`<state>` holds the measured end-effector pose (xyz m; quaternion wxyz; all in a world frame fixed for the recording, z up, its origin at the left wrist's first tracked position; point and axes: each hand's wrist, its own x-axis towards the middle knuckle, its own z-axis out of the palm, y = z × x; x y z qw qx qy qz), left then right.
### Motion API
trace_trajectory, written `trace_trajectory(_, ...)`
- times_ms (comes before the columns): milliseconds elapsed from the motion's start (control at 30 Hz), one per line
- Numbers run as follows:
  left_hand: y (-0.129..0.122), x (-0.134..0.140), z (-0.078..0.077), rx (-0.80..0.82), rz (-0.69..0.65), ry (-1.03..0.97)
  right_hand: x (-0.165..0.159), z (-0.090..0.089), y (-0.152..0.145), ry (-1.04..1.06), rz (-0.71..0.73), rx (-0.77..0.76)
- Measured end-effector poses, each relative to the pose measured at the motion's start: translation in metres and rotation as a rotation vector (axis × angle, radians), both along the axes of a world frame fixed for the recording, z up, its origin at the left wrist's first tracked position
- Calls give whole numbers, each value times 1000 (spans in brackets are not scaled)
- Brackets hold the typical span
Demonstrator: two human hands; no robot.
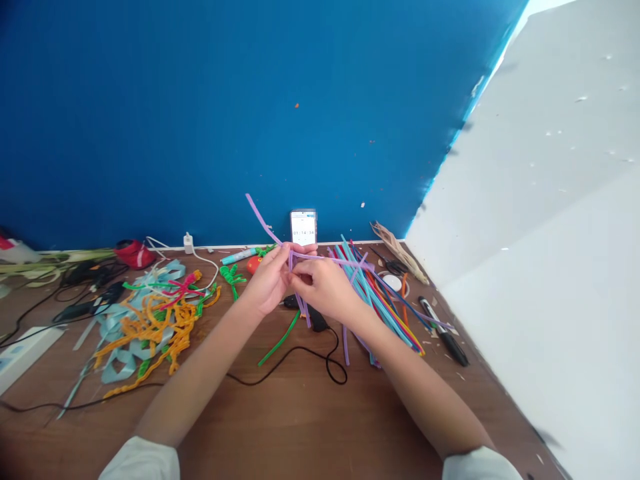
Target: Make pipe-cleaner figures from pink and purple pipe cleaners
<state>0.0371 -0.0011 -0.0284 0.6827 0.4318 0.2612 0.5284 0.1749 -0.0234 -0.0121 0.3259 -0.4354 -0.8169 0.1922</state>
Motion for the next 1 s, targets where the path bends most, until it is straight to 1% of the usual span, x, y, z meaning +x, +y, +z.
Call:
trace_trajectory(100, -3, 0, 3, -1, 23, 11, -1, 0, -1, -8, 0, -20)
trace_trajectory(200, -2, 0, 3, 8, 2, 39, 1, 1, 0, -9, 4, -23)
trace_trajectory(267, 0, 1, 1, 6, -7, 47, 2, 3, 2, -1, 4, 5)
trace_trajectory(367, 6, 2, -4, -26, 17, 58, 6, 4, 5, 12, -15, 74)
trace_trajectory(467, 10, 2, -8, -68, 36, 101, 10, 5, 7, 39, -21, 110)
trace_trajectory(633, 12, 0, -5, -57, 174, 58, 13, 5, 8, 116, -34, 145)
trace_trajectory(700, 10, 2, -3, -30, 159, 32, 12, 3, 10, 152, -8, 85)
trace_trajectory(767, 7, 4, -1, -15, 86, -5, 10, -1, 13, 223, 73, -8)
trace_trajectory(800, 6, 6, -1, -7, 56, -26, 8, -3, 15, 266, 112, -29)
trace_trajectory(867, 4, 7, -1, 1, 21, -63, 6, -6, 16, 329, 116, -14)
trace_trajectory(933, 4, 6, -1, 19, 35, -77, 5, -7, 15, 363, 113, -25)
trace_trajectory(1000, 6, 3, 1, 43, 66, -71, 5, -5, 13, 408, 140, -78)
